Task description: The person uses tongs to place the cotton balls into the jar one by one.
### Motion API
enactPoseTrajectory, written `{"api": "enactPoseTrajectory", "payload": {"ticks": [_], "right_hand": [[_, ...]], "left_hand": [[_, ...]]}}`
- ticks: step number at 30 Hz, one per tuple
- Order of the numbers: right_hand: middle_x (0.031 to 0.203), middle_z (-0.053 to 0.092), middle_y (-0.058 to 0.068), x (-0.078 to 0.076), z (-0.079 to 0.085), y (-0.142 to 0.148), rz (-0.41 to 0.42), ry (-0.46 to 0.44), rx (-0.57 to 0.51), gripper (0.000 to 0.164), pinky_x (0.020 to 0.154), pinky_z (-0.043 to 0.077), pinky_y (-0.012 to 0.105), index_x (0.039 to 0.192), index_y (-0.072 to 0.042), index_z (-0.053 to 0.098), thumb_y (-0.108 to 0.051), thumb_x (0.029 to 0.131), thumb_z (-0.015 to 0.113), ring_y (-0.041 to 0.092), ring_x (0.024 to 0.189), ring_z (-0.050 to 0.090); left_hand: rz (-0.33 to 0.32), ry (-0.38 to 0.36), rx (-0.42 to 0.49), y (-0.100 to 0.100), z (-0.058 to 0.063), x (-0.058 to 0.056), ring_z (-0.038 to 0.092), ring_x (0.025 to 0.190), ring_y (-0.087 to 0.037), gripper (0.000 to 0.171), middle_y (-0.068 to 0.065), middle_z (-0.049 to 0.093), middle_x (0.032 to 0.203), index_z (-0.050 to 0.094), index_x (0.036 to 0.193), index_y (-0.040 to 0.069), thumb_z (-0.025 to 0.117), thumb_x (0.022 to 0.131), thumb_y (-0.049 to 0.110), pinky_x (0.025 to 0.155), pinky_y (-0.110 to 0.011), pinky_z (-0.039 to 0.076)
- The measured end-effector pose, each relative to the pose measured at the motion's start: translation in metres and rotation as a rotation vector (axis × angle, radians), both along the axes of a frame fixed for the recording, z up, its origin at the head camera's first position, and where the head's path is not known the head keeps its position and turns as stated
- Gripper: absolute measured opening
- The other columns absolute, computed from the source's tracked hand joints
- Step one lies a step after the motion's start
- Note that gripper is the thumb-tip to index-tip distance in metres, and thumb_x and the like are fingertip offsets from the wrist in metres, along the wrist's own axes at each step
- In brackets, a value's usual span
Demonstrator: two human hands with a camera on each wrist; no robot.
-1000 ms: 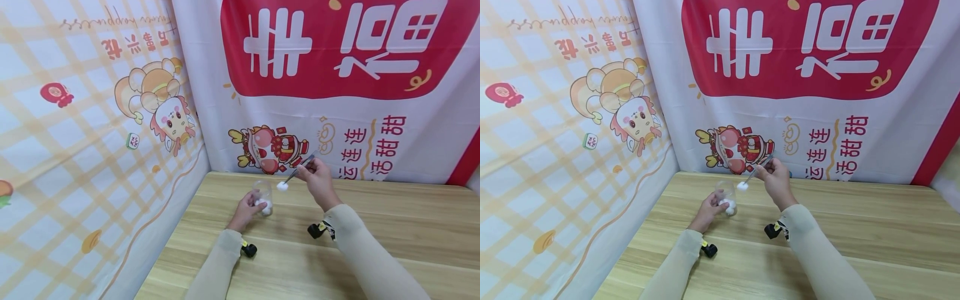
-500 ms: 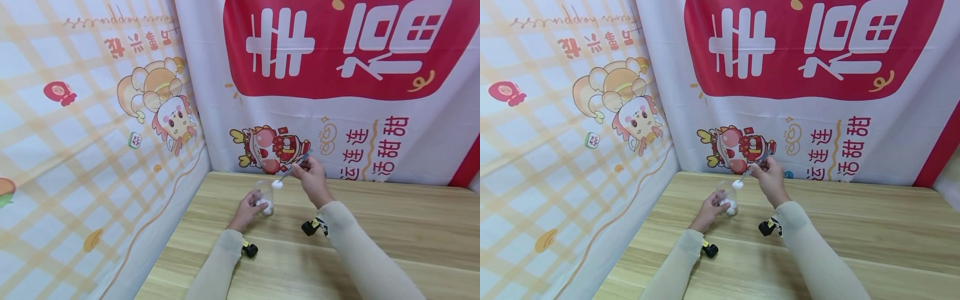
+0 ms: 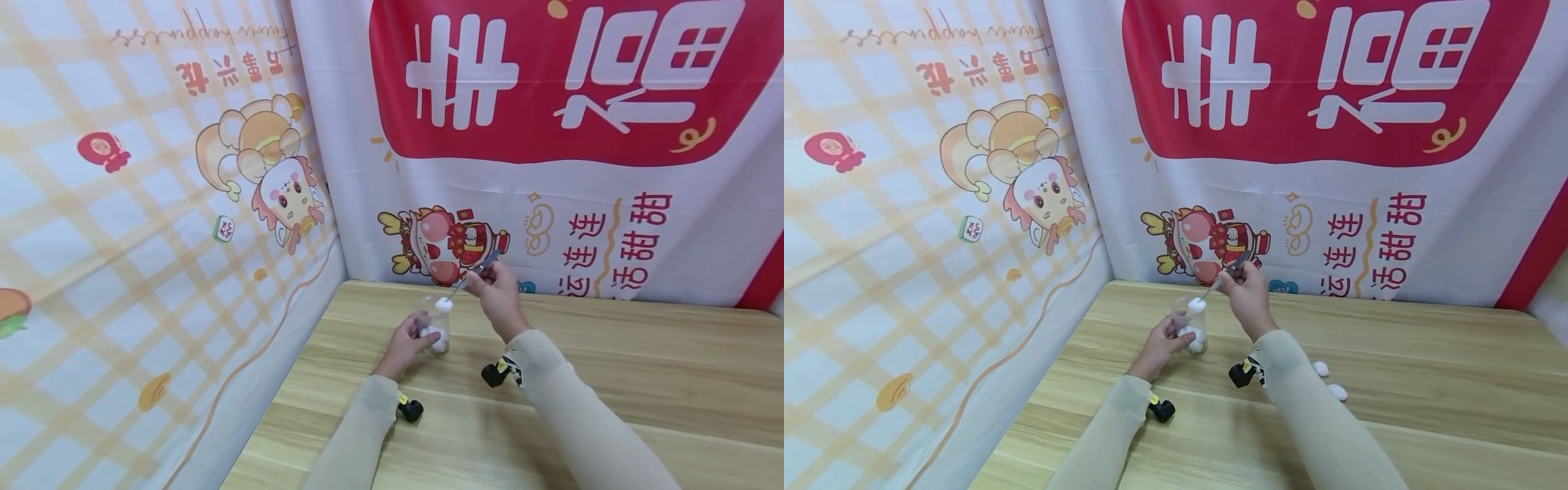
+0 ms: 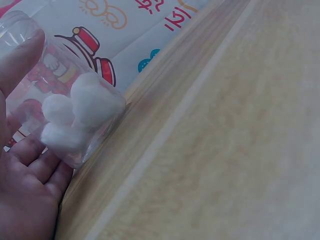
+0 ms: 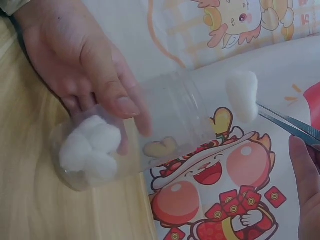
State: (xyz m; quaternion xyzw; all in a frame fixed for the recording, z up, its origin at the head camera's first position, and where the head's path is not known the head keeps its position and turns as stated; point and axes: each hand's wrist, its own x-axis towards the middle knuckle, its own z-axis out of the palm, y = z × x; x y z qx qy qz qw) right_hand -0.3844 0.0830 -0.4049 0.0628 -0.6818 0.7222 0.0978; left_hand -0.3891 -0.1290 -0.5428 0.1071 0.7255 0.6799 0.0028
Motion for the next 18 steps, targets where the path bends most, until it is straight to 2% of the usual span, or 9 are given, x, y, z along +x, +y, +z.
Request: {"api": "enactPoseTrajectory", "payload": {"ticks": [6,10,14,18], "right_hand": [[0.109,0.056,0.015,-0.003,-0.007,-0.006,0.000,-0.018,-0.008,0.022,0.080,0.057,0.030,0.116,-0.002,0.054,-0.013,0.098,0.060,0.027,0.101,0.061],[0.111,0.056,0.014,-0.006,-0.011,-0.011,-0.001,-0.029,0.001,0.020,0.081,0.056,0.029,0.115,-0.006,0.055,-0.014,0.098,0.060,0.024,0.103,0.063],[0.108,0.057,0.014,-0.007,-0.017,-0.016,-0.010,-0.010,0.016,0.018,0.080,0.056,0.029,0.113,-0.007,0.055,-0.012,0.097,0.061,0.024,0.101,0.063],[0.107,0.057,0.015,-0.005,-0.023,-0.020,-0.002,0.016,0.025,0.020,0.082,0.056,0.032,0.115,-0.005,0.055,-0.012,0.097,0.061,0.025,0.101,0.062]], "left_hand": [[0.003,-0.005,-0.008,0.000,0.001,-0.002,0.050,0.127,-0.020,0.071,0.000,0.059,0.133,0.050,0.140,0.015,0.082,0.078,0.030,0.108,-0.040,0.037],[0.009,-0.013,-0.006,0.001,0.001,-0.002,0.050,0.126,-0.020,0.065,-0.001,0.059,0.132,0.054,0.136,0.021,0.081,0.078,0.030,0.107,-0.040,0.038],[0.020,-0.009,-0.005,0.002,0.001,0.000,0.053,0.123,-0.021,0.063,-0.002,0.061,0.130,0.054,0.135,0.019,0.081,0.079,0.027,0.106,-0.040,0.039],[0.023,0.012,-0.008,0.003,0.002,0.001,0.054,0.121,-0.021,0.053,-0.002,0.062,0.128,0.058,0.128,0.014,0.080,0.081,0.025,0.104,-0.039,0.041]]}}
